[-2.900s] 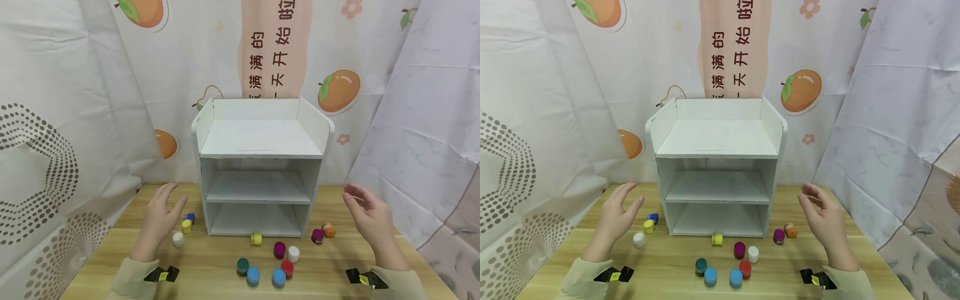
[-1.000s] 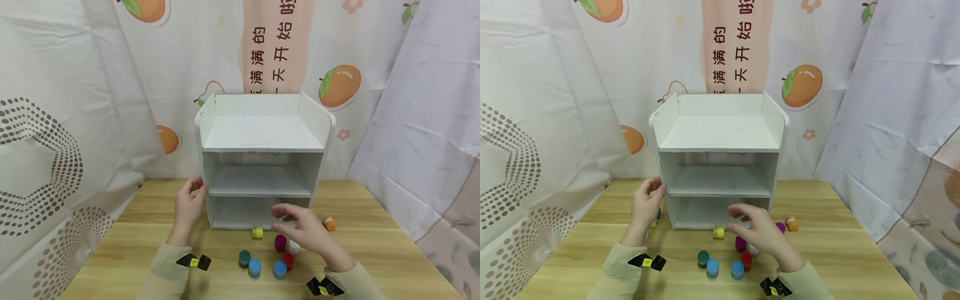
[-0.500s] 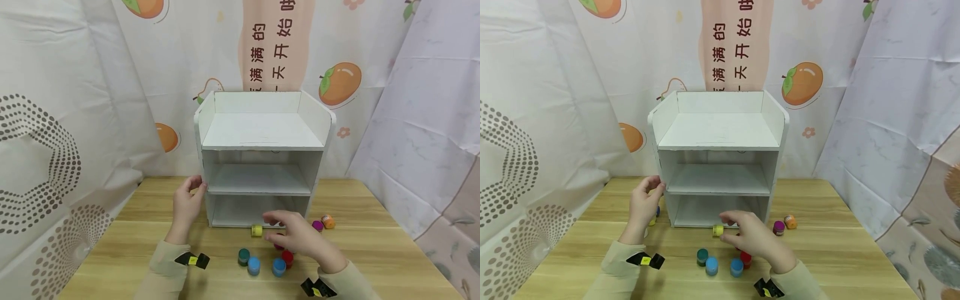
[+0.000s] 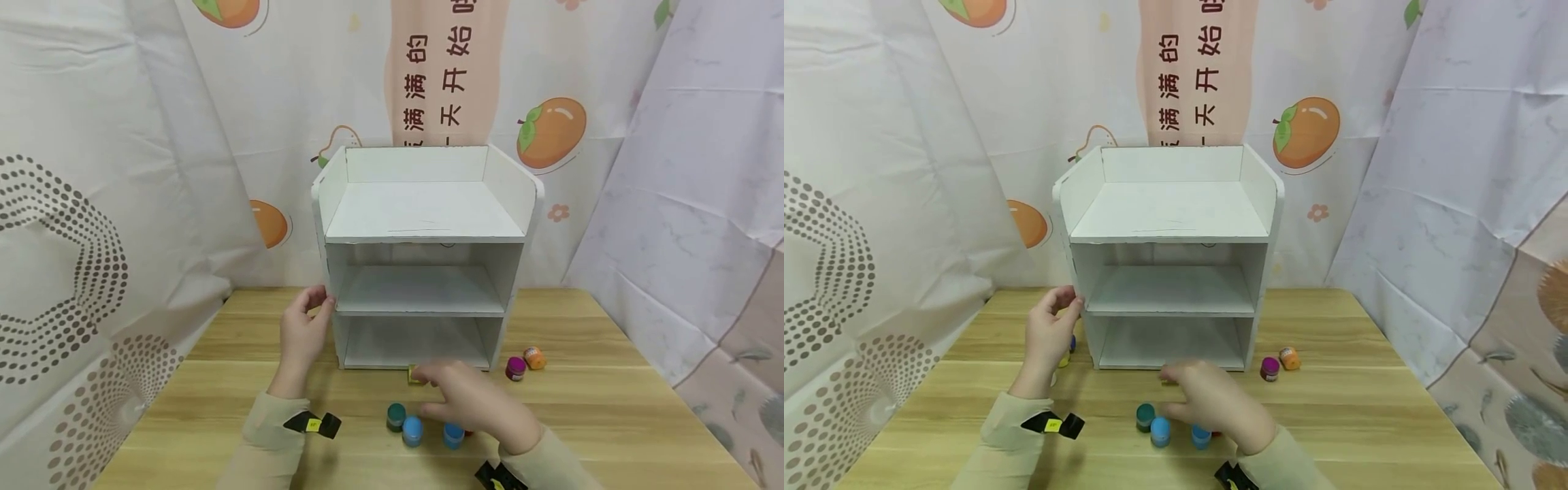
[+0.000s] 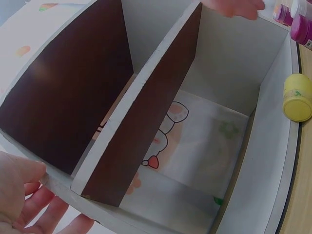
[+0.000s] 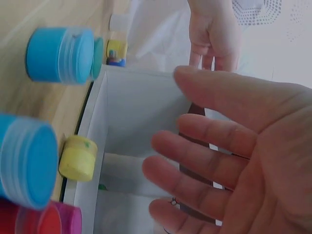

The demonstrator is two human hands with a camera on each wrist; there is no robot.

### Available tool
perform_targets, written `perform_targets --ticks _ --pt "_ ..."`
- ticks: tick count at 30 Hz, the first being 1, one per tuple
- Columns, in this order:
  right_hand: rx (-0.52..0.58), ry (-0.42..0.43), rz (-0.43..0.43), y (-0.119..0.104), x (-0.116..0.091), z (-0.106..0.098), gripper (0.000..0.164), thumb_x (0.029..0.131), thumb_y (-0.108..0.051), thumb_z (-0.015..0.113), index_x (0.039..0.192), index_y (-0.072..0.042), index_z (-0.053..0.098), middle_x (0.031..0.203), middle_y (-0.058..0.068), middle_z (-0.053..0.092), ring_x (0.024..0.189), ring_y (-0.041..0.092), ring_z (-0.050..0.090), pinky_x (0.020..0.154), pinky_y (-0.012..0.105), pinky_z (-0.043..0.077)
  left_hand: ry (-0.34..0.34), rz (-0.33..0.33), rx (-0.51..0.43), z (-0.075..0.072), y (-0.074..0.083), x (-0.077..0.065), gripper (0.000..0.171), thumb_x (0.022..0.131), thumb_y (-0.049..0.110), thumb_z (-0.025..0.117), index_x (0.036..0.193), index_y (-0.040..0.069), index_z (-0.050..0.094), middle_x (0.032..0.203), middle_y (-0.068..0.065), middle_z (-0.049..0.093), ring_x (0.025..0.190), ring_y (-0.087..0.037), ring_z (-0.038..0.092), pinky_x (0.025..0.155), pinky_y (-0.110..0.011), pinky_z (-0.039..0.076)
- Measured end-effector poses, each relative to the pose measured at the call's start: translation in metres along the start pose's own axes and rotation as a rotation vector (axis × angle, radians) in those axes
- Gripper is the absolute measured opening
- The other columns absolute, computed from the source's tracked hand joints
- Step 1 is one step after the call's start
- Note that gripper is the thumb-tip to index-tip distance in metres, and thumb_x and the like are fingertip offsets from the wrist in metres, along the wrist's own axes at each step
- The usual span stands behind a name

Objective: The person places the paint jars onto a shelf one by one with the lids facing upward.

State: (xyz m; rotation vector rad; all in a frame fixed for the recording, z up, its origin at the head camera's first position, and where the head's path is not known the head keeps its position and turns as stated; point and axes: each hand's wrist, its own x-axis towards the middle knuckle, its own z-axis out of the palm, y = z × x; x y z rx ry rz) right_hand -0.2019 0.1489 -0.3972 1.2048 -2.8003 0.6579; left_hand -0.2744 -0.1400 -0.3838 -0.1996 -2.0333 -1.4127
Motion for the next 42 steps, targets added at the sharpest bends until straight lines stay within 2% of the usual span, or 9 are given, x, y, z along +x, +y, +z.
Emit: perform_targets --ticks 3,7,11,15,20,23,27,38,42 --pt "-0.027 -0.050 0.012 -0.004 0.001 0.005 0.032 0.087 -0.034 0.071 0.115 -0.018 0.064 0.111 -0.006 0.064 0.095 0.008 0.058 0.080 0.033 0.052 0.004 -0.003 0.005 0.000 0.000 -0.001 0.018 0.089 0.016 0.068 0.103 0.005 0.066 0.097 -0.005 0.067 0.092 -0.014 0.060 0.071 -0.038 0.053" --pt "-0.073 -0.112 0.078 -0.011 0.003 0.011 0.032 0.083 -0.032 0.074 0.110 -0.017 0.067 0.105 -0.005 0.066 0.092 0.010 0.059 0.074 0.033 0.053 0.011 -0.013 0.001 0.001 -0.001 -0.001 0.017 0.089 0.016 0.069 0.102 0.006 0.066 0.096 -0.004 0.067 0.091 -0.012 0.060 0.072 -0.038 0.054" --pt "-0.163 -0.124 0.122 -0.017 0.006 0.018 0.034 0.077 -0.038 0.077 0.101 -0.015 0.070 0.090 -0.008 0.066 0.074 0.006 0.055 0.063 0.030 0.050 0.018 -0.012 -0.005 0.002 0.000 -0.001 0.017 0.089 0.015 0.069 0.102 0.006 0.066 0.096 -0.004 0.068 0.091 -0.011 0.060 0.072 -0.038 0.054" --pt "-0.215 -0.136 0.142 -0.021 0.010 0.023 0.034 0.074 -0.043 0.077 0.092 -0.015 0.070 0.074 -0.012 0.059 0.060 0.003 0.048 0.057 0.030 0.045 0.022 -0.002 -0.007 0.001 0.001 0.000 0.018 0.089 0.015 0.068 0.103 0.005 0.066 0.097 -0.005 0.068 0.092 -0.013 0.060 0.073 -0.039 0.054" --pt "-0.216 -0.143 0.164 -0.023 0.010 0.029 0.022 0.073 -0.038 0.076 0.074 -0.021 0.064 0.061 -0.014 0.049 0.054 0.006 0.042 0.056 0.031 0.037 0.019 -0.008 -0.003 0.000 0.000 0.000 0.017 0.089 0.016 0.069 0.103 0.007 0.066 0.096 -0.004 0.067 0.091 -0.012 0.060 0.072 -0.040 0.054" --pt "-0.218 -0.129 0.153 -0.022 0.010 0.033 0.022 0.072 -0.036 0.076 0.067 -0.024 0.058 0.057 -0.015 0.045 0.052 0.007 0.040 0.054 0.029 0.034 0.018 -0.007 -0.008 0.000 -0.001 0.000 0.016 0.089 0.016 0.069 0.102 0.007 0.066 0.096 -0.004 0.068 0.090 -0.011 0.060 0.072 -0.041 0.054" --pt "-0.223 -0.115 0.135 -0.020 0.011 0.036 0.022 0.072 -0.037 0.077 0.067 -0.025 0.059 0.057 -0.017 0.045 0.053 0.006 0.041 0.054 0.029 0.035 0.014 -0.002 -0.015 0.000 -0.002 0.000 0.017 0.089 0.017 0.069 0.102 0.006 0.066 0.096 -0.004 0.067 0.091 -0.011 0.060 0.073 -0.040 0.054" --pt "-0.213 -0.146 0.167 -0.011 0.011 0.029 0.023 0.070 -0.039 0.080 0.077 -0.020 0.070 0.064 -0.016 0.052 0.058 0.005 0.043 0.059 0.034 0.038 0.013 -0.006 -0.013 0.000 -0.001 -0.001 0.017 0.090 0.017 0.068 0.103 0.007 0.066 0.097 -0.003 0.067 0.092 -0.011 0.060 0.074 -0.040 0.054" --pt "-0.213 -0.152 0.176 -0.010 0.009 0.029 0.024 0.071 -0.042 0.079 0.071 -0.022 0.066 0.060 -0.015 0.049 0.057 0.006 0.043 0.062 0.036 0.039 0.008 0.000 -0.013 -0.001 -0.001 -0.001 0.017 0.090 0.017 0.068 0.103 0.007 0.066 0.097 -0.003 0.067 0.092 -0.011 0.060 0.073 -0.040 0.054"
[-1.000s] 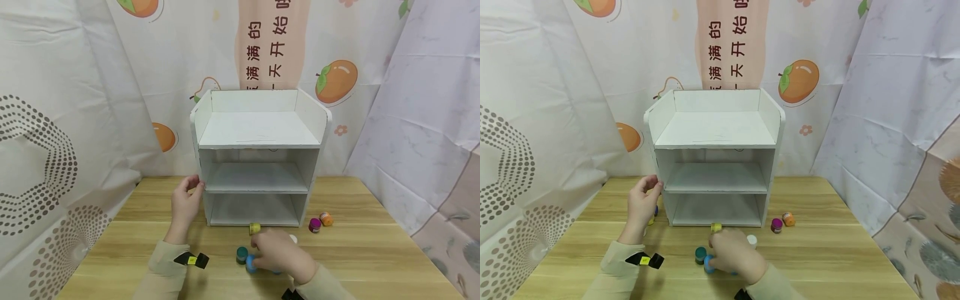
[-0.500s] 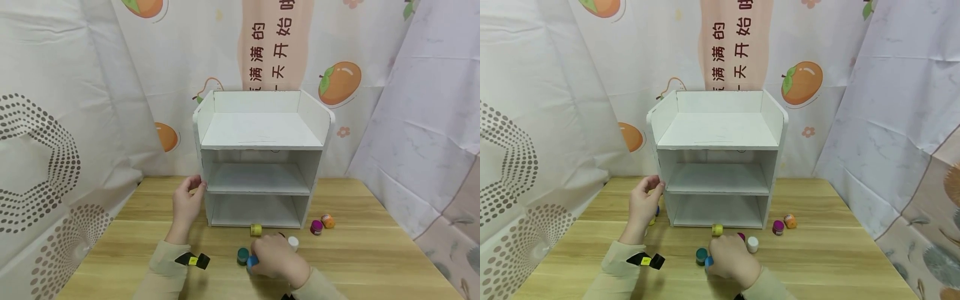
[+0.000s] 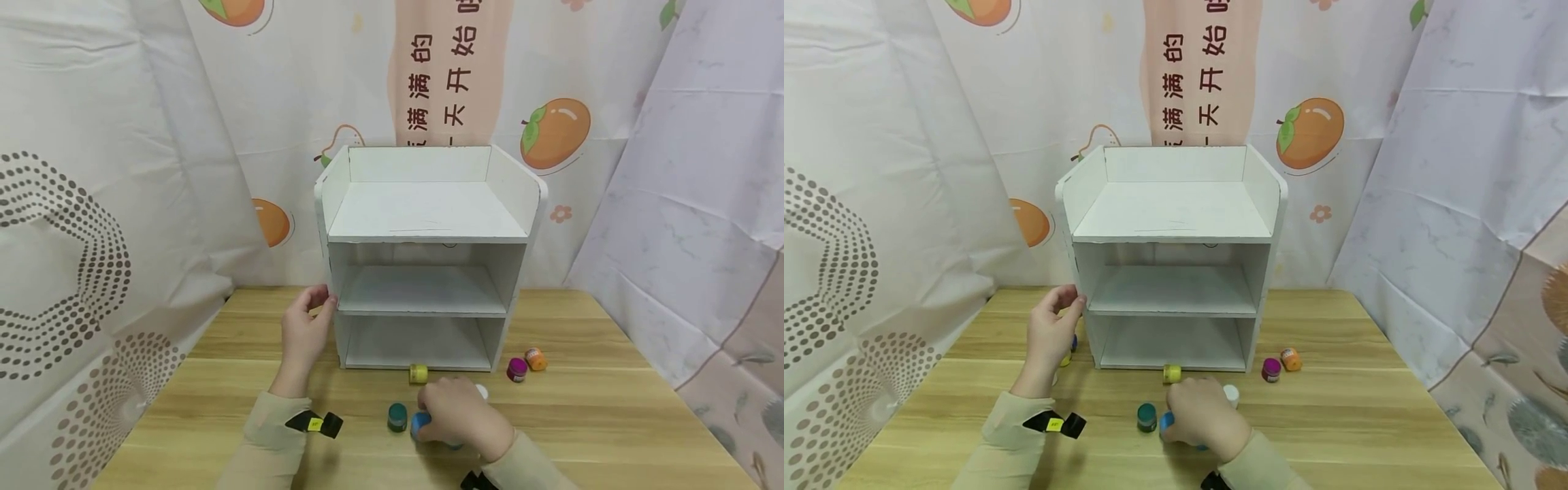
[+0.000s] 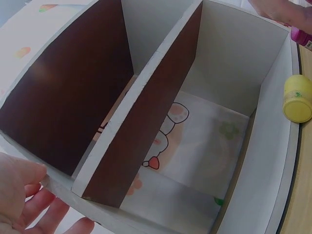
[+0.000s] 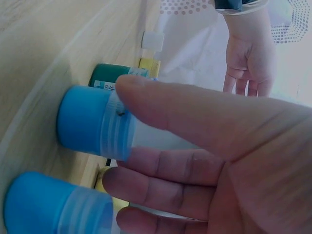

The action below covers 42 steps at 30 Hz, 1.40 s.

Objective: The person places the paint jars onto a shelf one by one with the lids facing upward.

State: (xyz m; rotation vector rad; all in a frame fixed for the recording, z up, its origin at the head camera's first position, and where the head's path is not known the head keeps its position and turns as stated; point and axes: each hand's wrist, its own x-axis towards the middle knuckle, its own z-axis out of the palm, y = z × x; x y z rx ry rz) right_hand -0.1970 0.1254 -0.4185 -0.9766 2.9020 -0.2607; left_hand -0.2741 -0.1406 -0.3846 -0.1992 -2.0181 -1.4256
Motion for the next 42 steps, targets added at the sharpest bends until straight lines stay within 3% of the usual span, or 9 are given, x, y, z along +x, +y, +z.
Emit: perform_targets --ticks 5,11,16,22,26,30,35,37,42 --pt "-0.007 0.010 0.002 -0.001 -0.003 -0.002 0.026 0.072 -0.043 0.078 0.070 -0.021 0.064 0.058 -0.015 0.046 0.056 0.006 0.042 0.063 0.037 0.041 -0.007 0.003 0.003 -0.001 0.000 0.000 0.018 0.089 0.016 0.069 0.104 0.006 0.066 0.098 -0.005 0.067 0.092 -0.012 0.060 0.074 -0.040 0.054" --pt "-0.002 0.035 -0.021 -0.004 -0.003 -0.004 0.022 0.075 -0.039 0.076 0.069 -0.022 0.064 0.056 -0.016 0.046 0.051 0.004 0.041 0.052 0.028 0.037 -0.014 0.002 0.018 -0.002 0.001 0.002 0.019 0.089 0.018 0.068 0.104 0.007 0.066 0.098 -0.003 0.068 0.092 -0.010 0.060 0.073 -0.039 0.054" --pt "0.002 0.039 -0.038 -0.005 -0.003 -0.004 0.019 0.075 -0.038 0.078 0.073 -0.021 0.068 0.059 -0.018 0.048 0.054 0.002 0.042 0.055 0.029 0.040 -0.015 0.007 0.018 -0.002 0.001 0.002 0.019 0.089 0.018 0.068 0.104 0.007 0.066 0.098 -0.003 0.068 0.091 -0.011 0.060 0.073 -0.040 0.054" --pt "0.001 0.029 -0.057 -0.005 -0.004 -0.005 0.016 0.076 -0.037 0.078 0.079 -0.023 0.071 0.064 -0.020 0.052 0.061 0.002 0.045 0.070 0.045 0.047 -0.015 0.013 0.017 -0.002 0.002 0.001 0.018 0.090 0.018 0.068 0.104 0.007 0.066 0.097 -0.003 0.068 0.091 -0.011 0.060 0.074 -0.040 0.054" --pt "-0.018 0.026 -0.076 -0.004 -0.004 -0.005 0.014 0.076 -0.034 0.079 0.084 -0.025 0.072 0.070 -0.019 0.059 0.068 0.004 0.052 0.081 0.058 0.044 -0.013 0.015 0.017 -0.002 0.002 0.002 0.018 0.090 0.017 0.068 0.104 0.007 0.066 0.097 -0.003 0.067 0.091 -0.011 0.060 0.073 -0.040 0.054" --pt "-0.043 0.017 -0.079 -0.003 -0.003 -0.005 0.023 0.074 -0.033 0.080 0.094 -0.024 0.073 0.081 -0.016 0.066 0.076 0.008 0.058 0.084 0.061 0.043 -0.015 0.011 0.014 -0.002 0.001 0.003 0.018 0.089 0.017 0.069 0.104 0.007 0.066 0.097 -0.003 0.067 0.090 -0.011 0.060 0.074 -0.040 0.054" --pt "-0.033 0.023 -0.065 -0.002 -0.005 -0.007 0.034 0.077 -0.036 0.077 0.104 -0.017 0.071 0.073 -0.015 0.062 0.073 0.008 0.058 0.084 0.065 0.041 -0.019 0.008 0.014 -0.003 -0.001 0.002 0.018 0.089 0.016 0.068 0.104 0.007 0.066 0.097 -0.004 0.066 0.091 -0.011 0.060 0.075 -0.040 0.055" --pt "-0.015 0.037 -0.057 -0.003 -0.007 -0.009 0.032 0.078 -0.038 0.076 0.100 -0.015 0.072 0.066 -0.016 0.059 0.069 0.006 0.057 0.083 0.066 0.041 -0.022 0.007 0.015 -0.003 -0.001 0.002 0.018 0.089 0.016 0.068 0.104 0.007 0.065 0.098 -0.004 0.066 0.091 -0.012 0.060 0.075 -0.040 0.055" --pt "0.020 0.058 -0.037 -0.004 -0.009 -0.011 0.023 0.078 -0.040 0.075 0.073 -0.020 0.067 0.051 -0.017 0.046 0.055 0.002 0.048 0.084 0.071 0.038 -0.029 0.002 0.018 -0.003 0.000 0.001 0.018 0.090 0.017 0.068 0.105 0.007 0.065 0.099 -0.004 0.067 0.091 -0.012 0.060 0.073 -0.040 0.054"
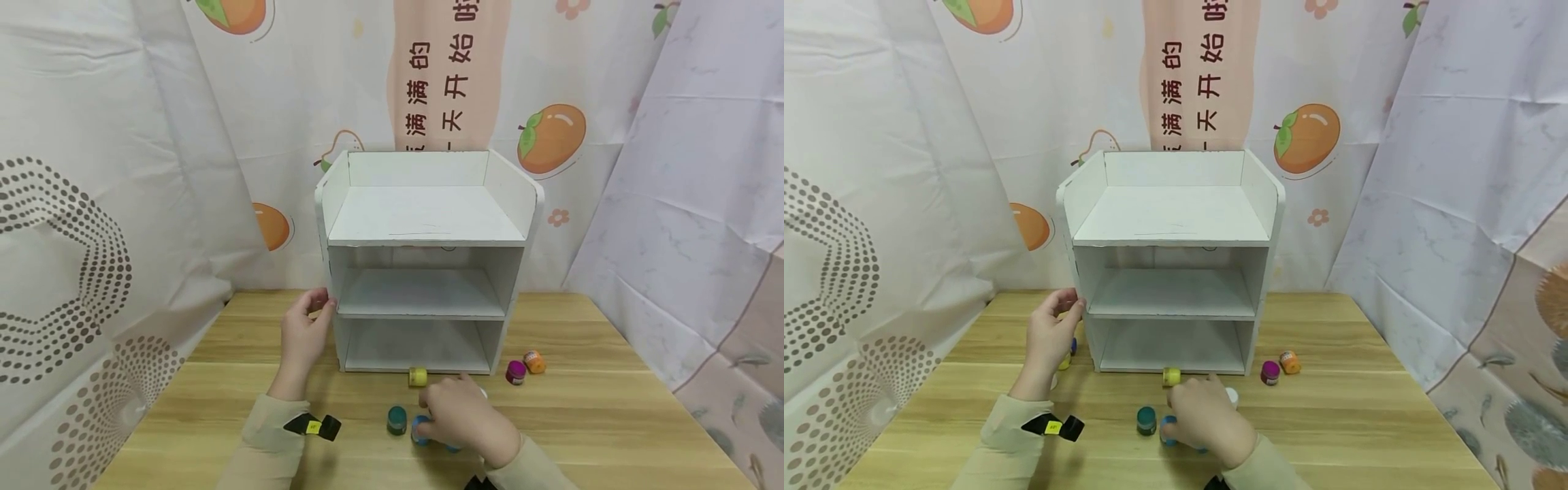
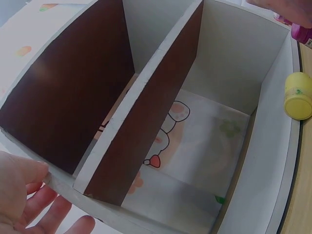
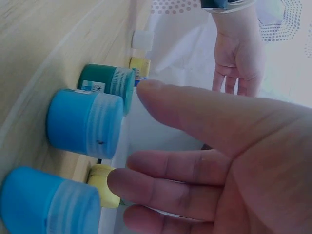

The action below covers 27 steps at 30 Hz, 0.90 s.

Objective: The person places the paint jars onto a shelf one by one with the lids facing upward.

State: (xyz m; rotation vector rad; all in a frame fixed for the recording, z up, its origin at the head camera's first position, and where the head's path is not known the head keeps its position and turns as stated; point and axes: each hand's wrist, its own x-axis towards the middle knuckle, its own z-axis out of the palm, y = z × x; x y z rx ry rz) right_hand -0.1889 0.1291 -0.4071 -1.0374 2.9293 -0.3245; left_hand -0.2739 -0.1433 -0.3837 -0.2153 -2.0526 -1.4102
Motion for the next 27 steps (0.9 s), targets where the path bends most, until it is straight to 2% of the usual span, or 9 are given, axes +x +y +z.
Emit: perform_targets --ticks 4,11,16,21,27 --pt "-0.002 0.011 0.005 0.0006 0.0009 0.0039 0.023 0.076 -0.040 0.077 0.069 -0.020 0.067 0.052 -0.017 0.048 0.056 0.002 0.051 0.086 0.076 0.032 0.001 0.003 0.005 0.0002 0.0003 -0.0006 0.019 0.090 0.018 0.068 0.105 0.007 0.066 0.098 -0.003 0.067 0.091 -0.011 0.060 0.071 -0.040 0.054" --pt "-0.018 0.016 -0.025 0.0010 0.0020 0.0075 0.017 0.076 -0.034 0.078 0.067 -0.023 0.067 0.056 -0.019 0.051 0.060 0.003 0.052 0.085 0.075 0.033 -0.002 0.006 0.000 -0.0003 -0.0015 -0.0005 0.019 0.090 0.019 0.068 0.105 0.008 0.066 0.098 -0.003 0.067 0.091 -0.011 0.060 0.071 -0.040 0.054" --pt "-0.011 -0.010 -0.046 0.0019 0.0011 0.0057 0.010 0.077 -0.031 0.079 0.080 -0.024 0.072 0.069 -0.018 0.061 0.069 0.006 0.058 0.085 0.075 0.033 -0.005 0.007 -0.002 -0.0005 -0.0021 -0.0006 0.020 0.090 0.020 0.068 0.106 0.008 0.065 0.099 -0.003 0.067 0.092 -0.011 0.060 0.073 -0.041 0.054" --pt "0.012 -0.030 -0.088 0.0043 0.0002 0.0047 0.018 0.075 -0.022 0.080 0.091 -0.024 0.074 0.086 -0.015 0.067 0.080 0.006 0.060 0.086 0.073 0.034 -0.007 0.006 -0.005 -0.0003 -0.0023 -0.0005 0.021 0.090 0.020 0.068 0.107 0.008 0.065 0.099 -0.003 0.067 0.092 -0.011 0.060 0.073 -0.041 0.054" --pt "0.027 -0.044 -0.087 0.0050 -0.0020 0.0047 0.027 0.074 -0.013 0.079 0.099 -0.023 0.074 0.093 -0.014 0.068 0.085 0.008 0.061 0.088 0.071 0.035 -0.007 0.011 -0.006 -0.0001 -0.0038 -0.0011 0.020 0.090 0.019 0.068 0.106 0.008 0.066 0.098 -0.003 0.067 0.092 -0.011 0.060 0.072 -0.040 0.054"
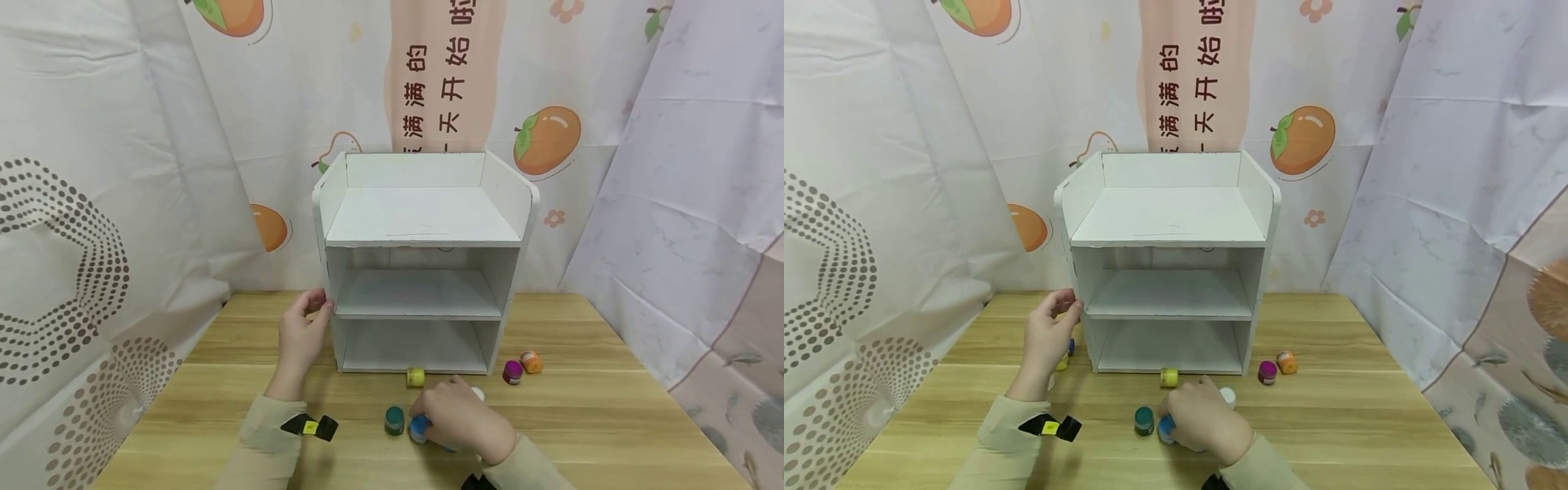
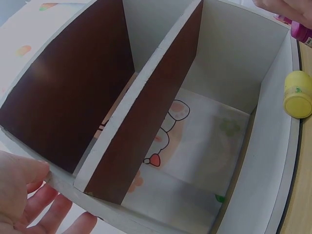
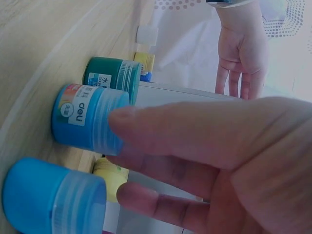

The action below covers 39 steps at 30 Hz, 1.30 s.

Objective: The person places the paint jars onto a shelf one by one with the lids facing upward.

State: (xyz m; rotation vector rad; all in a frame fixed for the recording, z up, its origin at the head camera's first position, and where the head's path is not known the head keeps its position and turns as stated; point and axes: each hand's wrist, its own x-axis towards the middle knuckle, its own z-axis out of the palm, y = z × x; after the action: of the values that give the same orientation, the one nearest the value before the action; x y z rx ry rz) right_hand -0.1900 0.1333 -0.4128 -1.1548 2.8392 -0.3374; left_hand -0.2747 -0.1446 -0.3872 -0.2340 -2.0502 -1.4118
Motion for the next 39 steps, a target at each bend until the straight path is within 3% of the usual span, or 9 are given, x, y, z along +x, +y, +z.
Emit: perform_targets --ticks 3,7,11,18,24,28,35,39 --pt "-0.015 0.000 0.023 0.0009 -0.0002 0.0001 0.028 0.074 -0.017 0.079 0.102 -0.022 0.073 0.089 -0.014 0.068 0.081 0.006 0.060 0.089 0.069 0.036 0.000 0.001 0.003 0.0003 -0.0010 -0.0003 0.020 0.090 0.019 0.068 0.106 0.009 0.066 0.099 -0.002 0.067 0.093 -0.011 0.060 0.072 -0.040 0.053" --pt "-0.038 0.026 0.042 0.0012 0.0001 0.0008 0.011 0.076 -0.028 0.078 0.075 -0.024 0.068 0.061 -0.019 0.054 0.059 0.001 0.049 0.088 0.070 0.036 0.000 -0.004 0.001 0.0008 -0.0017 -0.0005 0.020 0.090 0.021 0.068 0.107 0.010 0.066 0.100 -0.001 0.067 0.094 -0.010 0.059 0.072 -0.040 0.052" --pt "-0.027 0.052 0.061 0.0001 0.0012 0.0026 0.029 0.077 -0.033 0.077 0.059 -0.028 0.055 0.049 -0.018 0.042 0.051 0.001 0.042 0.087 0.073 0.033 -0.002 -0.009 -0.004 0.0007 -0.0015 -0.0003 0.021 0.090 0.021 0.068 0.108 0.010 0.066 0.101 -0.001 0.066 0.094 -0.010 0.059 0.072 -0.040 0.052" --pt "-0.013 0.039 0.054 0.0013 0.0029 0.0037 0.013 0.077 -0.030 0.079 0.072 -0.026 0.068 0.058 -0.022 0.048 0.062 0.000 0.048 0.088 0.074 0.032 -0.009 -0.014 -0.010 0.0003 -0.0016 -0.0002 0.021 0.090 0.022 0.068 0.108 0.010 0.065 0.101 -0.001 0.066 0.094 -0.010 0.059 0.072 -0.041 0.052" --pt "-0.021 0.034 0.058 0.0016 0.0018 0.0025 0.026 0.075 -0.028 0.078 0.061 -0.027 0.056 0.050 -0.017 0.043 0.052 0.002 0.043 0.087 0.075 0.032 -0.008 -0.014 -0.006 0.0000 -0.0015 -0.0008 0.020 0.090 0.022 0.068 0.107 0.010 0.066 0.101 -0.001 0.067 0.094 -0.010 0.059 0.072 -0.040 0.052" --pt "-0.025 0.034 0.060 0.0003 0.0017 0.0019 0.026 0.075 -0.029 0.078 0.062 -0.027 0.056 0.051 -0.017 0.042 0.051 0.003 0.041 0.086 0.072 0.035 -0.009 -0.009 -0.009 -0.0004 -0.0007 -0.0010 0.020 0.090 0.021 0.068 0.107 0.010 0.066 0.100 -0.001 0.067 0.094 -0.010 0.059 0.072 -0.040 0.053" --pt "-0.017 0.031 0.055 -0.0009 0.0032 0.0028 0.028 0.074 -0.028 0.079 0.059 -0.026 0.055 0.049 -0.017 0.042 0.051 0.005 0.039 0.074 0.052 0.042 -0.008 -0.017 -0.005 -0.0010 0.0001 -0.0011 0.020 0.090 0.021 0.068 0.107 0.009 0.066 0.100 -0.001 0.067 0.093 -0.010 0.059 0.072 -0.039 0.053" --pt "-0.016 0.025 0.058 0.0016 0.0040 0.0038 0.026 0.075 -0.030 0.079 0.061 -0.026 0.058 0.050 -0.017 0.042 0.051 0.004 0.040 0.077 0.056 0.043 -0.009 -0.006 0.000 -0.0014 0.0004 -0.0009 0.020 0.090 0.020 0.068 0.107 0.009 0.067 0.100 -0.001 0.067 0.093 -0.009 0.059 0.072 -0.039 0.053"
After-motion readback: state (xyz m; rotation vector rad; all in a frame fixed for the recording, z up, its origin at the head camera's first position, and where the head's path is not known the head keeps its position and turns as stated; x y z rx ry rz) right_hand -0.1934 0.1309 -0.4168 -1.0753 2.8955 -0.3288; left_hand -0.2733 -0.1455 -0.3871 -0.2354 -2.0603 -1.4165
